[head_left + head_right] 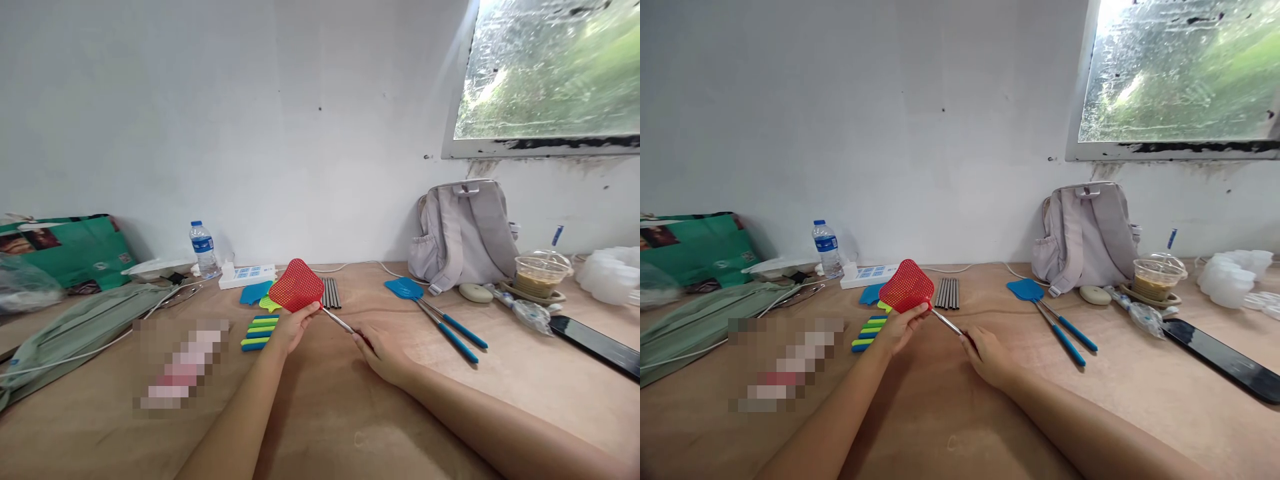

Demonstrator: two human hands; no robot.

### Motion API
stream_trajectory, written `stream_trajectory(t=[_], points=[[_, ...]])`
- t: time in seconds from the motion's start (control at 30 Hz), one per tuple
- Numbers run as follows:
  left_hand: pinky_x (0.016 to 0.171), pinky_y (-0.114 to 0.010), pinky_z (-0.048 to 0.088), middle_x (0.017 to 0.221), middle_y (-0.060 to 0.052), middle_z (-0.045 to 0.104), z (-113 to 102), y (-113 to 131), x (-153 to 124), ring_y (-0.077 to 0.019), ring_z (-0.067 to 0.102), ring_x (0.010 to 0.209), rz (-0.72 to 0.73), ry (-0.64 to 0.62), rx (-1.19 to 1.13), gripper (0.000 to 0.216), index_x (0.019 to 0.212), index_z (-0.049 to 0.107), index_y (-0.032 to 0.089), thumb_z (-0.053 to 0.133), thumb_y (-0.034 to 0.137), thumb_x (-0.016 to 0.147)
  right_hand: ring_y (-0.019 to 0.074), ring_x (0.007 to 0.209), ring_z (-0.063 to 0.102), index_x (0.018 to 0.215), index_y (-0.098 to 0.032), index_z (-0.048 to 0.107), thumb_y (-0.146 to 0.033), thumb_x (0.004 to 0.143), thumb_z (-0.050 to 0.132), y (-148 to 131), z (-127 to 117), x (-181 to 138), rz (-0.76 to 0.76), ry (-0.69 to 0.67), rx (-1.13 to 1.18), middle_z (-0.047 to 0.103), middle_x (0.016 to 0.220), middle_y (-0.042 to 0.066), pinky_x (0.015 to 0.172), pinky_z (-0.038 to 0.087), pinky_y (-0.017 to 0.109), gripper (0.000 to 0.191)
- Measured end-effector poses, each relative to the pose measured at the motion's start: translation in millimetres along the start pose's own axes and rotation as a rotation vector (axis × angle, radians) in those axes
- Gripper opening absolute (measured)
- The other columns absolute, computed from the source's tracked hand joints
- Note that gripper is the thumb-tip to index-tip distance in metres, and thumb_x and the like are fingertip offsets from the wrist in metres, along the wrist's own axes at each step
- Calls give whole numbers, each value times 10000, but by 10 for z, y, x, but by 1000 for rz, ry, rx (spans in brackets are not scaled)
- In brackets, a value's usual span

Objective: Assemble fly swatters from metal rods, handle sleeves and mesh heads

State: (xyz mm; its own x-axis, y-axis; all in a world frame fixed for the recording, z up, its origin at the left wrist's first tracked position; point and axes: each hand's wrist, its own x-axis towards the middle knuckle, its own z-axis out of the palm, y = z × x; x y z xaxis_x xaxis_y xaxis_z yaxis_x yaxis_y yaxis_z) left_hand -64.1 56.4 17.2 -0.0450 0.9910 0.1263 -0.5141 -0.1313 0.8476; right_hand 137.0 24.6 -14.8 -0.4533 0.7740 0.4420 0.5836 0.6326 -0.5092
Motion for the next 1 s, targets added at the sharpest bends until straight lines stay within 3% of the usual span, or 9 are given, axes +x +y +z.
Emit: stream_trajectory(t=[0.73, 1.0], points=[[708, -249, 500, 731, -25, 664, 22, -95, -95, -115, 600, 685, -131, -67, 56, 244, 702, 669, 120, 778, 198, 499, 185, 742, 556, 931, -179, 527, -270, 898, 319, 26, -30, -19, 13, -31, -105, 607, 820, 70, 640, 397, 278, 229], [491, -212, 437, 742, -24, 633, 58, -162, -63, -121, 554, 642, 96, 40, 278, 258, 719, 636, 145, 752, 280, 531, 177, 721, 545, 988, -165, 522, -261, 829, 440, 53, -35, 1, 12, -57, -129, 600, 806, 58, 638, 394, 274, 203]])
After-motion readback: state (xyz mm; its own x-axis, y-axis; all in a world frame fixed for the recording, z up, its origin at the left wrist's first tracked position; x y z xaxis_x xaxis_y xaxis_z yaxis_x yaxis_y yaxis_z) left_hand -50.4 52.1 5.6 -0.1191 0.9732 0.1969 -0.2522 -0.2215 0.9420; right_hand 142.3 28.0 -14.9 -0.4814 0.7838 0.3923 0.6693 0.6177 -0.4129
